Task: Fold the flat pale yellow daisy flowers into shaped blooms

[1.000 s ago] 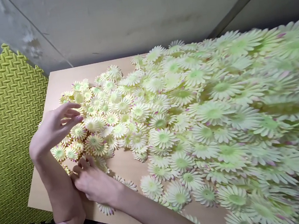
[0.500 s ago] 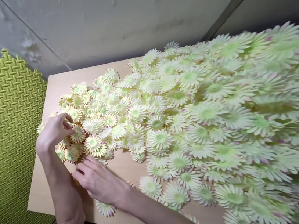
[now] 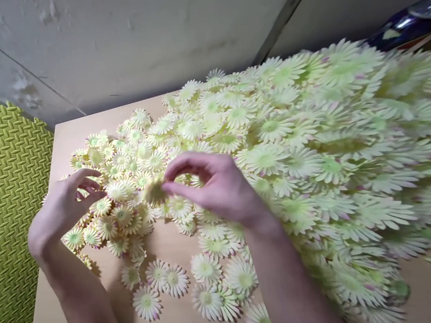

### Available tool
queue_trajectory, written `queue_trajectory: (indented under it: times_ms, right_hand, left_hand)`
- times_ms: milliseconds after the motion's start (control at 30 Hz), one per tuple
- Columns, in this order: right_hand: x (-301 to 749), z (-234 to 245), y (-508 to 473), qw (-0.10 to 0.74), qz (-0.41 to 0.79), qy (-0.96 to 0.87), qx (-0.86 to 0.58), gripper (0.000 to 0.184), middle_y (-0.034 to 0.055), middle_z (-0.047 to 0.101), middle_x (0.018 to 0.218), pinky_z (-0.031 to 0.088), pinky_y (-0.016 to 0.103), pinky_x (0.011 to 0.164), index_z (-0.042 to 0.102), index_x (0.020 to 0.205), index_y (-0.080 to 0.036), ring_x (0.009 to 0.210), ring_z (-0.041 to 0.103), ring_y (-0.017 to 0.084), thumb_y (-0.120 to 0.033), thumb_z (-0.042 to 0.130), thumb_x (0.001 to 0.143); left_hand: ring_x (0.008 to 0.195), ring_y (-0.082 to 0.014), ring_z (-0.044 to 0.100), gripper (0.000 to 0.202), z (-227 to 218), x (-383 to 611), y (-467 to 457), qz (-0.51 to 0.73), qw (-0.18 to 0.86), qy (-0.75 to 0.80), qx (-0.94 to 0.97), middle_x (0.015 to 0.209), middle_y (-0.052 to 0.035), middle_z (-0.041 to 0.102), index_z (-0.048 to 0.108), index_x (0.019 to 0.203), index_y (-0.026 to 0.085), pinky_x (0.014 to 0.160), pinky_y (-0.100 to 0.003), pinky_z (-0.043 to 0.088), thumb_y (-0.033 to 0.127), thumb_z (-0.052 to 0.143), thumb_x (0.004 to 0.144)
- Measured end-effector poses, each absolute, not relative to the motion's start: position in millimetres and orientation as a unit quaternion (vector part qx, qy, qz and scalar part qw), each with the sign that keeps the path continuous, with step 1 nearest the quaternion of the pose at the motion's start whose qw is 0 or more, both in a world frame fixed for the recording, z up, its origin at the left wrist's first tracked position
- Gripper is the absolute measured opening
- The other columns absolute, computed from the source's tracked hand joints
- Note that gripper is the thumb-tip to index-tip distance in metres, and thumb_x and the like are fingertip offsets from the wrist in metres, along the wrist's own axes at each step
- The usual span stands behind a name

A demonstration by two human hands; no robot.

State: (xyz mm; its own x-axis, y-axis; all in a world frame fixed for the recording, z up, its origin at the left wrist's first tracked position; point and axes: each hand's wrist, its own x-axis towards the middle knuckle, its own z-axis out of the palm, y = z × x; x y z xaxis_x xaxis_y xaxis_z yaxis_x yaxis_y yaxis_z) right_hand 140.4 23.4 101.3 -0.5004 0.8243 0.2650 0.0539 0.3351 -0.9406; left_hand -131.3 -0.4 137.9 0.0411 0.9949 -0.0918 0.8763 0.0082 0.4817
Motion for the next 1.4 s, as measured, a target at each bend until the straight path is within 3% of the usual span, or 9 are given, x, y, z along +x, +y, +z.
queue_trajectory:
  times_ms: [133, 233, 367, 600, 733, 900, 1033, 1167, 1400]
  right_hand:
    - [164.5, 64.8, 69.3, 0.521, 0.505, -0.557, -0.405, 0.019, 0.0001, 0.071, 0.082, 0.062, 0.029, 0.075, 0.072, 0.079, -0.021, 0.076, 0.068, 0.013, -0.017, 0.085, 0.066]
    - [164.3, 31.6, 88.8, 0.503, 0.626, -0.458, -0.382, 0.026, -0.0003, 0.070, 0.082, 0.061, 0.031, 0.077, 0.072, 0.080, -0.019, 0.079, 0.069, 0.014, -0.020, 0.088, 0.060]
    - [158.2, 9.3, 97.2, 0.524, 0.671, -0.378, -0.363, 0.035, -0.0022, 0.069, 0.075, 0.057, 0.024, 0.070, 0.069, 0.076, -0.018, 0.071, 0.066, 0.010, -0.022, 0.093, 0.051]
    - [160.7, 11.0, 98.0, 0.549, 0.696, -0.314, -0.340, 0.039, -0.0044, 0.070, 0.076, 0.056, 0.022, 0.065, 0.066, 0.075, -0.020, 0.066, 0.065, 0.009, -0.029, 0.094, 0.049]
    - [157.1, 9.2, 99.0, 0.554, 0.697, -0.297, -0.345, 0.041, -0.0031, 0.072, 0.076, 0.056, 0.022, 0.067, 0.067, 0.072, -0.019, 0.067, 0.067, 0.010, -0.029, 0.096, 0.043]
    - [155.1, 8.2, 98.8, 0.537, 0.684, -0.340, -0.359, 0.035, 0.0007, 0.073, 0.076, 0.058, 0.025, 0.065, 0.071, 0.076, -0.020, 0.065, 0.068, 0.013, -0.043, 0.090, 0.058]
    - [159.6, 10.6, 97.8, 0.478, 0.719, -0.401, -0.305, 0.047, 0.0064, 0.074, 0.085, 0.058, 0.026, 0.067, 0.075, 0.093, -0.017, 0.073, 0.070, 0.015, -0.057, 0.080, 0.069]
    - [162.1, 10.5, 98.2, 0.449, 0.739, -0.407, -0.295, 0.044, 0.0045, 0.075, 0.087, 0.058, 0.023, 0.065, 0.077, 0.098, -0.018, 0.075, 0.069, 0.014, -0.040, 0.089, 0.061]
    - [158.9, 7.9, 100.6, 0.510, 0.721, -0.328, -0.336, 0.032, 0.0009, 0.077, 0.080, 0.061, 0.025, 0.071, 0.077, 0.078, -0.020, 0.072, 0.071, 0.012, -0.026, 0.094, 0.051]
  left_hand:
    - [0.077, -0.0176, 0.068, 0.024, 133.3, -102.9, 14.5, 0.217, 0.193, 0.622, 0.727, 0.090, -0.0070, 0.074, 0.066, 0.109, 0.021, 0.067, -0.031, 0.052, 0.031, 0.055, 0.091]
    - [0.085, -0.0172, 0.069, 0.022, 130.3, -79.5, 21.1, 0.254, 0.213, 0.575, 0.748, 0.098, -0.0072, 0.074, 0.065, 0.109, 0.021, 0.071, -0.031, 0.054, 0.028, 0.050, 0.094]
    - [0.089, -0.0168, 0.068, 0.024, 123.5, -55.8, 26.0, 0.310, 0.223, 0.553, 0.740, 0.101, -0.0088, 0.073, 0.066, 0.108, 0.020, 0.074, -0.031, 0.056, 0.028, 0.047, 0.096]
    - [0.103, -0.0215, 0.067, 0.039, 88.5, -12.8, 46.1, 0.377, 0.409, 0.519, 0.649, 0.123, -0.0141, 0.068, 0.065, 0.121, 0.019, 0.083, -0.034, 0.059, 0.038, 0.065, 0.087]
    - [0.102, -0.0213, 0.066, 0.050, 50.8, 6.4, 58.8, 0.434, 0.429, 0.490, 0.622, 0.124, -0.0115, 0.068, 0.067, 0.122, 0.024, 0.081, -0.035, 0.057, 0.040, 0.077, 0.076]
    - [0.097, -0.0193, 0.066, 0.052, 19.4, 9.2, 61.9, 0.538, 0.391, 0.477, 0.574, 0.116, -0.0091, 0.069, 0.067, 0.117, 0.026, 0.079, -0.036, 0.057, 0.038, 0.083, 0.069]
    - [0.108, -0.0234, 0.067, 0.052, 14.2, 7.8, 61.1, 0.554, 0.387, 0.467, 0.571, 0.117, -0.0098, 0.068, 0.065, 0.116, 0.025, 0.088, -0.039, 0.058, 0.038, 0.083, 0.069]
    - [0.112, -0.0229, 0.067, 0.052, 13.0, 4.4, 63.1, 0.551, 0.419, 0.439, 0.573, 0.124, -0.0076, 0.067, 0.064, 0.118, 0.029, 0.093, -0.038, 0.057, 0.034, 0.084, 0.070]
    - [0.113, -0.0259, 0.066, 0.060, 11.5, -3.6, 67.7, 0.535, 0.461, 0.439, 0.555, 0.120, -0.0093, 0.072, 0.071, 0.115, 0.028, 0.093, -0.040, 0.056, 0.041, 0.089, 0.059]
